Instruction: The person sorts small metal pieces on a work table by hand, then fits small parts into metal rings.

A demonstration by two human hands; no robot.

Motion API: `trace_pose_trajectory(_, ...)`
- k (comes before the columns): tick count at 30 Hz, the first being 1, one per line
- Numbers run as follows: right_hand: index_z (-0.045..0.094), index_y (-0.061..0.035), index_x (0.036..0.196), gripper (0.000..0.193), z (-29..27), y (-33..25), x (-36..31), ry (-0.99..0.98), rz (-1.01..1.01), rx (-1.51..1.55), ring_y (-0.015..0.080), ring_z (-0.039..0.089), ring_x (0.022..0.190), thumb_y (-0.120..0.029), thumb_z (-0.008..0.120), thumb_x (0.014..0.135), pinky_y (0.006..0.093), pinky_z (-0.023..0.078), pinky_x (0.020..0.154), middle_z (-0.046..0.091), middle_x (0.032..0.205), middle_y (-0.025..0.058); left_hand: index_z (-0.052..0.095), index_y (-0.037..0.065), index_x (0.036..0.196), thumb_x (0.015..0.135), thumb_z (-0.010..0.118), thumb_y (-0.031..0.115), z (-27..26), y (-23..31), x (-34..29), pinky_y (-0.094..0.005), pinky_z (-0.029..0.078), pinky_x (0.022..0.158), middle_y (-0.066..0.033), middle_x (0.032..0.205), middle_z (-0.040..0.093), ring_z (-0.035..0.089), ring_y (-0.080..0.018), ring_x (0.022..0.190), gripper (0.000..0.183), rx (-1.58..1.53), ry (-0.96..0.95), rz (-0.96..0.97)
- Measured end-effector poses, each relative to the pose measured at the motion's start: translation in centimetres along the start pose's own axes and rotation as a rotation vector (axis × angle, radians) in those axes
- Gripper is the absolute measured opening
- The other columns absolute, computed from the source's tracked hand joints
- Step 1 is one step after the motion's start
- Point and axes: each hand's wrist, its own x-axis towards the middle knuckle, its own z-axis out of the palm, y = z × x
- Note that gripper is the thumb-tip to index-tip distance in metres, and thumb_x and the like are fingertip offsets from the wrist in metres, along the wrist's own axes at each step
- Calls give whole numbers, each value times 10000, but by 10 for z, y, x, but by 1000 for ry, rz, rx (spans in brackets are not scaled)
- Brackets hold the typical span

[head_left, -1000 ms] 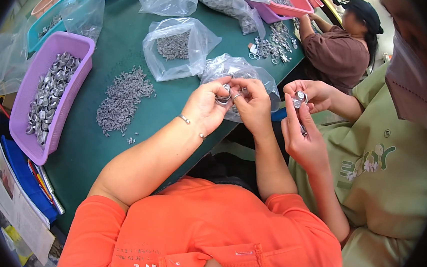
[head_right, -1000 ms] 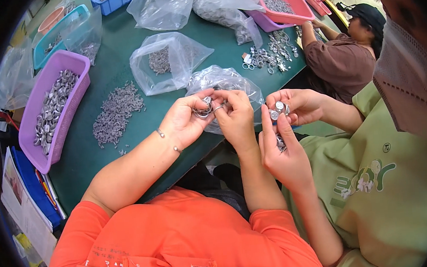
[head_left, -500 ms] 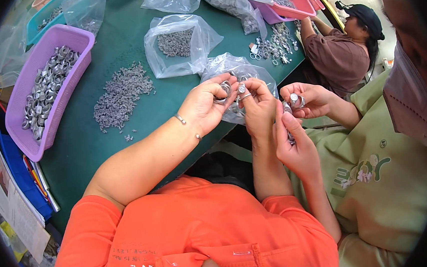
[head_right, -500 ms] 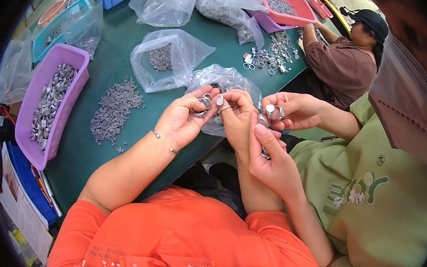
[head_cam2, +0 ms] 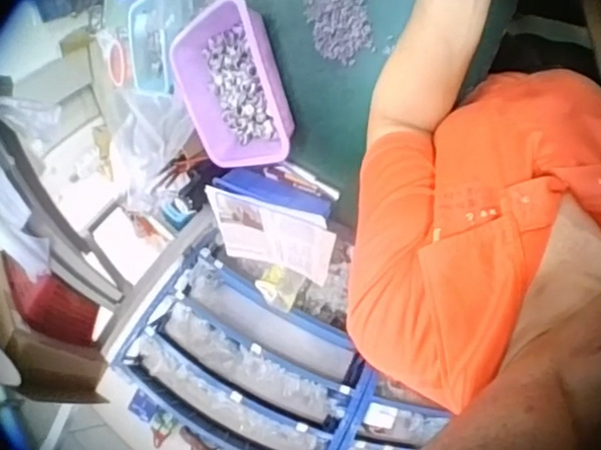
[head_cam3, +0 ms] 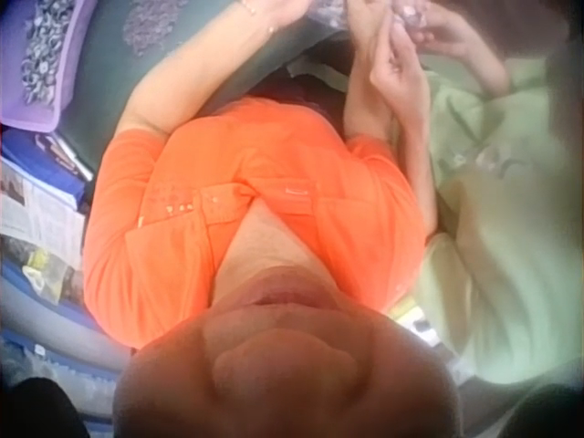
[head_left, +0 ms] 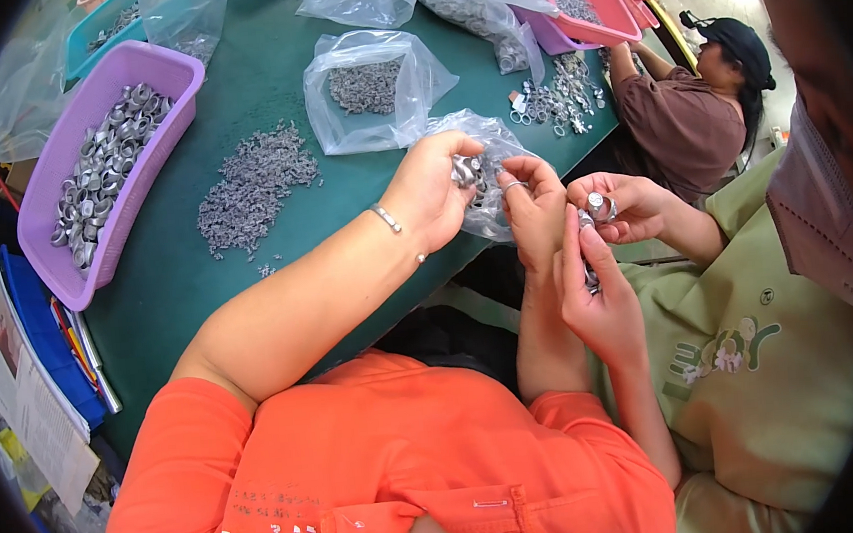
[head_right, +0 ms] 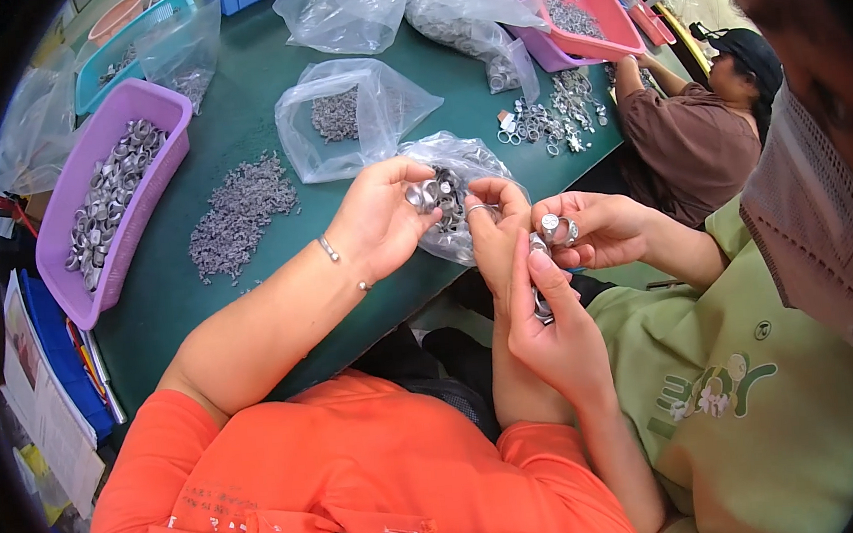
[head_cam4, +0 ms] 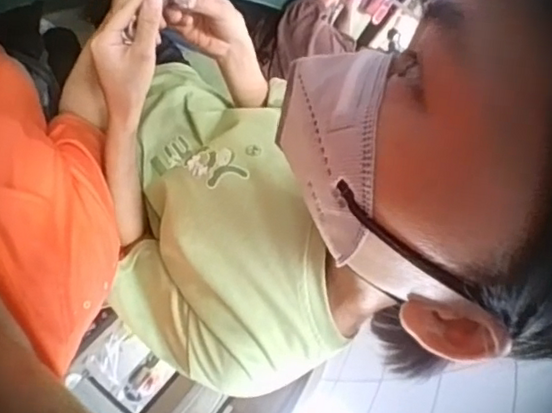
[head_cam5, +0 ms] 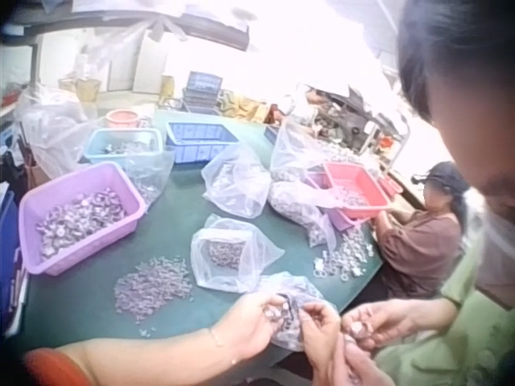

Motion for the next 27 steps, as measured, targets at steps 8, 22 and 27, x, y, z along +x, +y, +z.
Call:
trace_pose_trajectory(8, 614, -45, 1023, 231, 0, -6, -2, -123, 83, 50, 127, 568, 619, -134, 666, 817, 258, 460, 579, 652, 865, 67, 524, 92, 854, 744, 582, 105, 5, 6, -7, -379, 320, 921, -48, 926, 554, 512, -194, 924, 124, 92, 49, 0)
trace_pose_trajectory(22, 633, -27, 915, 186, 30, 19, 48, 158, -810, -794, 134, 579, 626, -97, 696, 754, 309, 480, 583, 616, 790, 64, 541, 26, 1056, 798, 527, -9, -7, 29, -58, -278, 454, 689, -48, 916, 589, 570, -152, 797, 260, 159, 79, 212)
trace_pose_trajectory(27, 625, -40, 859, 144, 30, 15, 48, 10, -993, -409, 103, 552, 639, -61, 692, 734, 265, 456, 596, 578, 752, 42, 548, 22, 1023, 785, 520, -27, -16, 49, -72, -266, 451, 669, -65, 885, 593, 571, -151, 774, 245, 67, 63, 368)
